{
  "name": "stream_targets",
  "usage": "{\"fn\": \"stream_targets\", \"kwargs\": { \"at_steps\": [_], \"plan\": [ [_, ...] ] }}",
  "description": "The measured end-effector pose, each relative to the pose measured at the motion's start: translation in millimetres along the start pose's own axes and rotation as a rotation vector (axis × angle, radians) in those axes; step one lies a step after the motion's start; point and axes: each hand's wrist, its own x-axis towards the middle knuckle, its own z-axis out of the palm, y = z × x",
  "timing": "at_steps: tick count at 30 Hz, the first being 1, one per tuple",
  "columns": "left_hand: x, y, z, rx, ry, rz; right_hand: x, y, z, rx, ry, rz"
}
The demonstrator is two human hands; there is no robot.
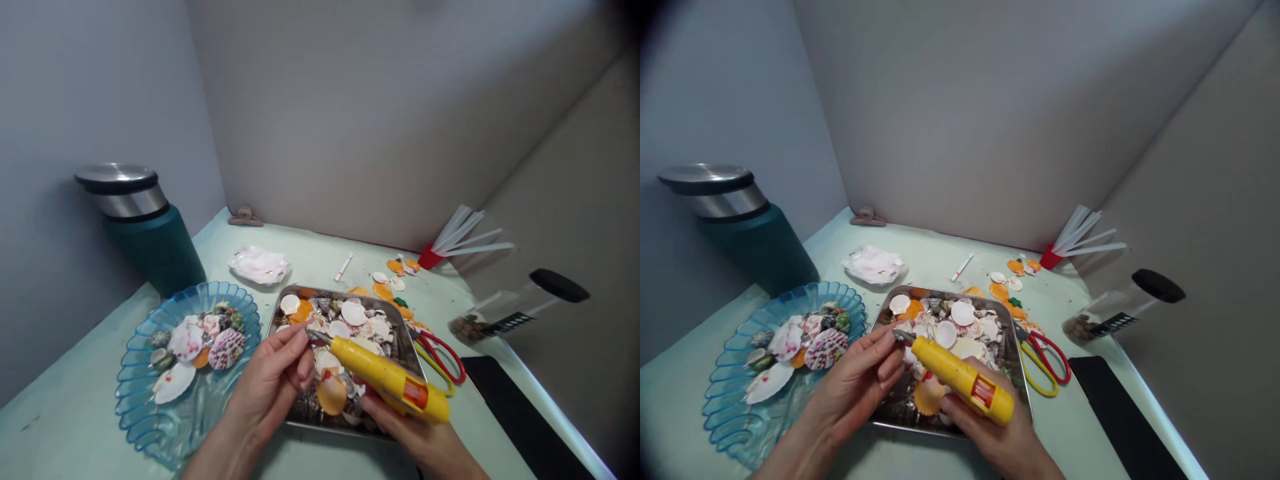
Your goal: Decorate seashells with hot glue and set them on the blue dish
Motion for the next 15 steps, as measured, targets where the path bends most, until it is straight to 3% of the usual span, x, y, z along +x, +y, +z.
{"fn": "stream_targets", "kwargs": {
  "at_steps": [3,15],
  "plan": [
    [0,0,-0.6,-0.009,-0.006,0.002,4,-9,0,-0.023,-0.13,-0.083],
    [-1,1,-0.6,0.079,0.009,0.047,6,-18,4,-0.036,-0.022,-0.101]
  ]
}}
